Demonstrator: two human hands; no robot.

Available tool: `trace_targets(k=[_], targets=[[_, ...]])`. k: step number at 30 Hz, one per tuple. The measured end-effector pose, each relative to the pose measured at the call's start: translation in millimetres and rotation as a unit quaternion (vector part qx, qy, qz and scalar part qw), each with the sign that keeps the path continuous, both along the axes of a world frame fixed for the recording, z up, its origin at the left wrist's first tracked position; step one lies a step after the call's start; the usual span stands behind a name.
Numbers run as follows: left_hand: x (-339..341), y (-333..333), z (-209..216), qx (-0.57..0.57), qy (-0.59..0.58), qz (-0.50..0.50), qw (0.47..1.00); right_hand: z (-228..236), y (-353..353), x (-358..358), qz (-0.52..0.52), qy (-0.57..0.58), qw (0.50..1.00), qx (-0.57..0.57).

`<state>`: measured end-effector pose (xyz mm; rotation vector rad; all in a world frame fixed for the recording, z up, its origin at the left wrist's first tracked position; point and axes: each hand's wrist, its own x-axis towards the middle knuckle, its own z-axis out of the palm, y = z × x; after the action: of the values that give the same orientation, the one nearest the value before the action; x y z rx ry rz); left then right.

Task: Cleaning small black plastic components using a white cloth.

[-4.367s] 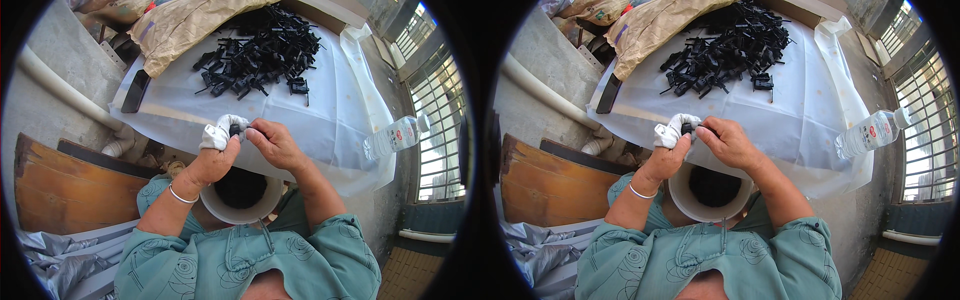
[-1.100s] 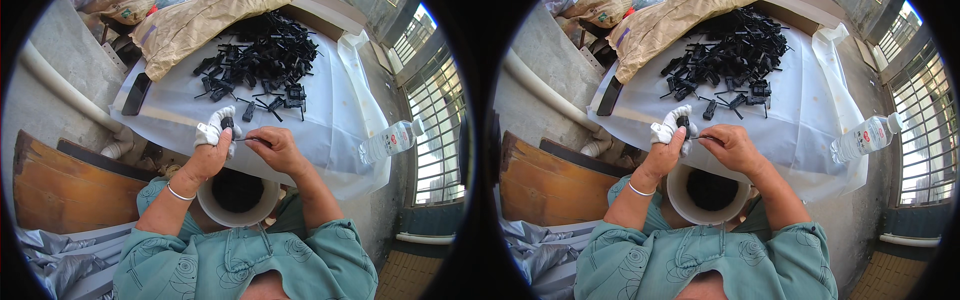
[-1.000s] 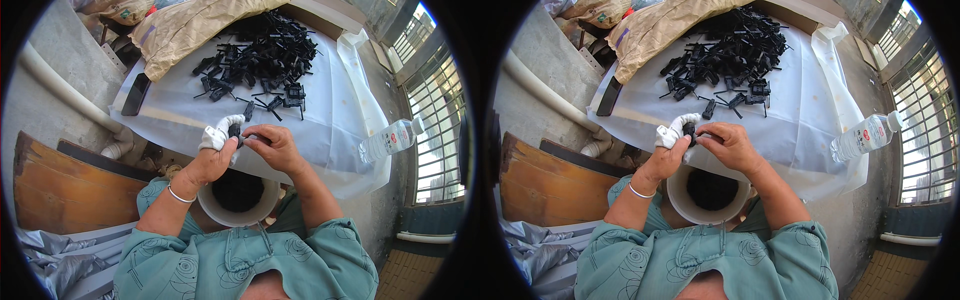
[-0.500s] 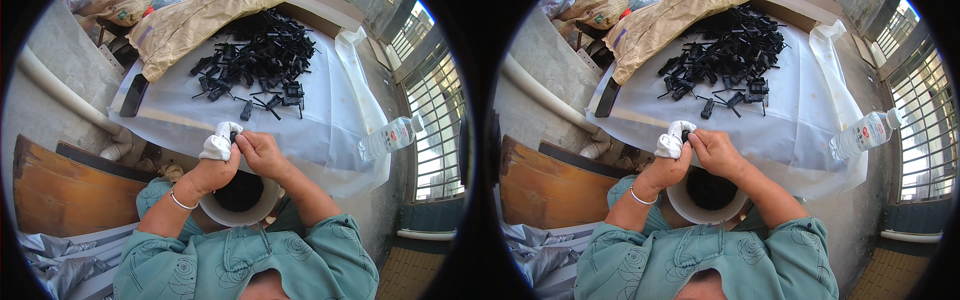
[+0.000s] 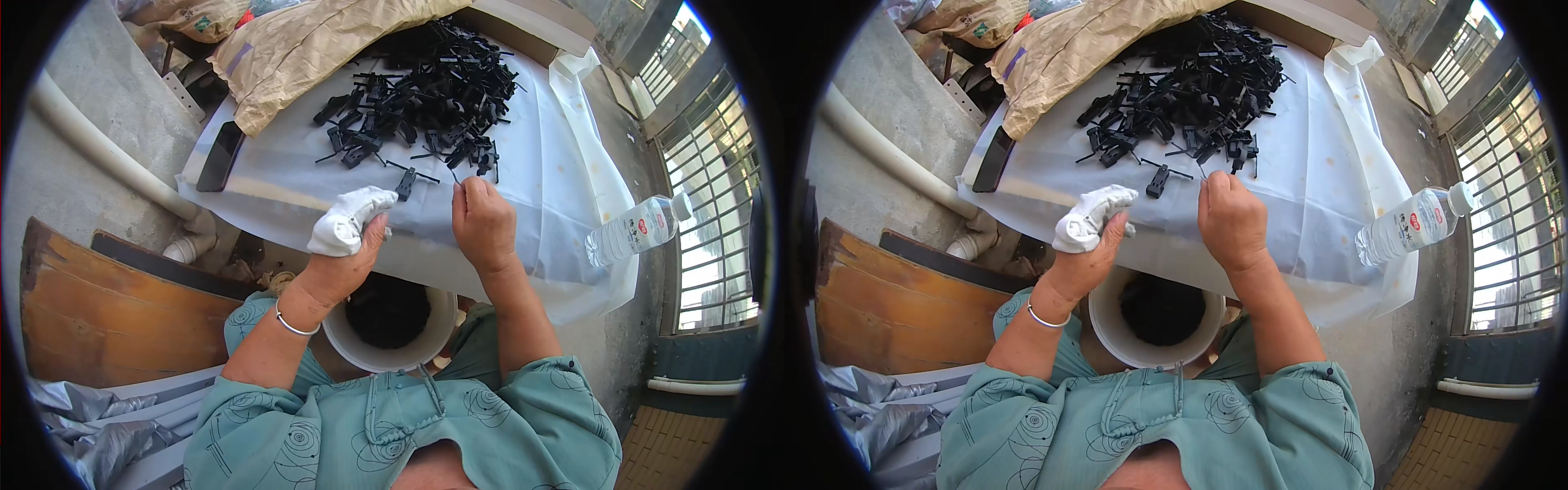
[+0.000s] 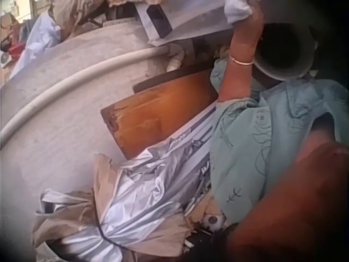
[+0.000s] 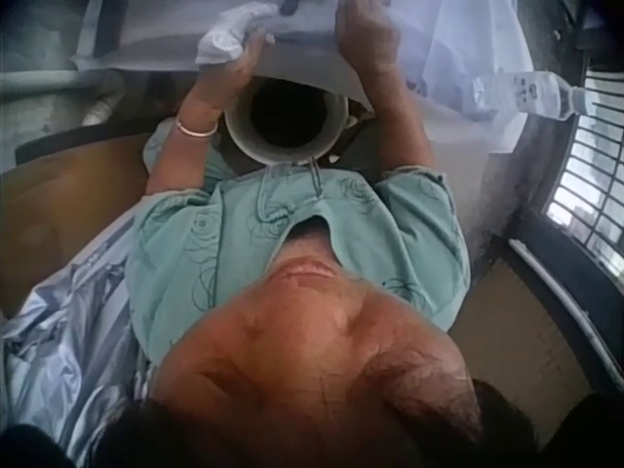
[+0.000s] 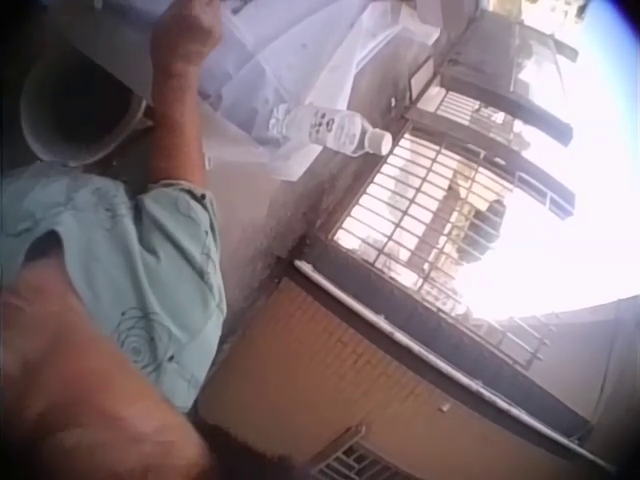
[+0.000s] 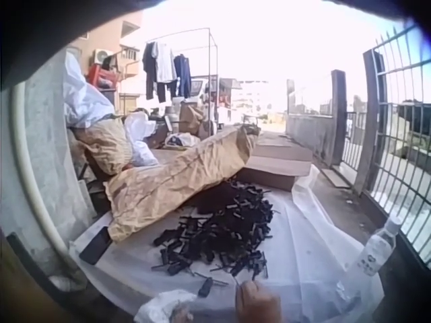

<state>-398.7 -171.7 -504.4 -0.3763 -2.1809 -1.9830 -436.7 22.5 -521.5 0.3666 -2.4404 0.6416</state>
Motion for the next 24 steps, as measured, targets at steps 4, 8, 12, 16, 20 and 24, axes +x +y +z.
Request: trace_targets(k=[4, 8, 12, 16, 20, 24], targets=[[-6, 0, 1, -0.137, 0.211, 0.046, 0.967, 13, -9, 13, 0.125, 0.053, 0.990, 0.034], [-1, 4, 1, -0.141, 0.046, 0.051, 0.988, 15, -16, 22, 0.285, 0.052, 0.954, 0.079], [-1, 1, 0, -0.017, -0.108, -0.042, 0.993, 18, -24, 27, 0.293, 0.030, 0.956, -0.012], [5, 4, 17, 0.053, -0.151, -0.132, 0.978, 15, -30, 26, 0.188, -0.120, 0.939, -0.261], [3, 3, 8, 0.017, -0.094, -0.109, 0.989, 20, -24, 23, 0.256, -0.241, 0.876, -0.331], [6, 5, 12, -0.037, -0.121, -0.044, 0.991, 13, -22, 22, 0.285, -0.245, 0.877, -0.299]])
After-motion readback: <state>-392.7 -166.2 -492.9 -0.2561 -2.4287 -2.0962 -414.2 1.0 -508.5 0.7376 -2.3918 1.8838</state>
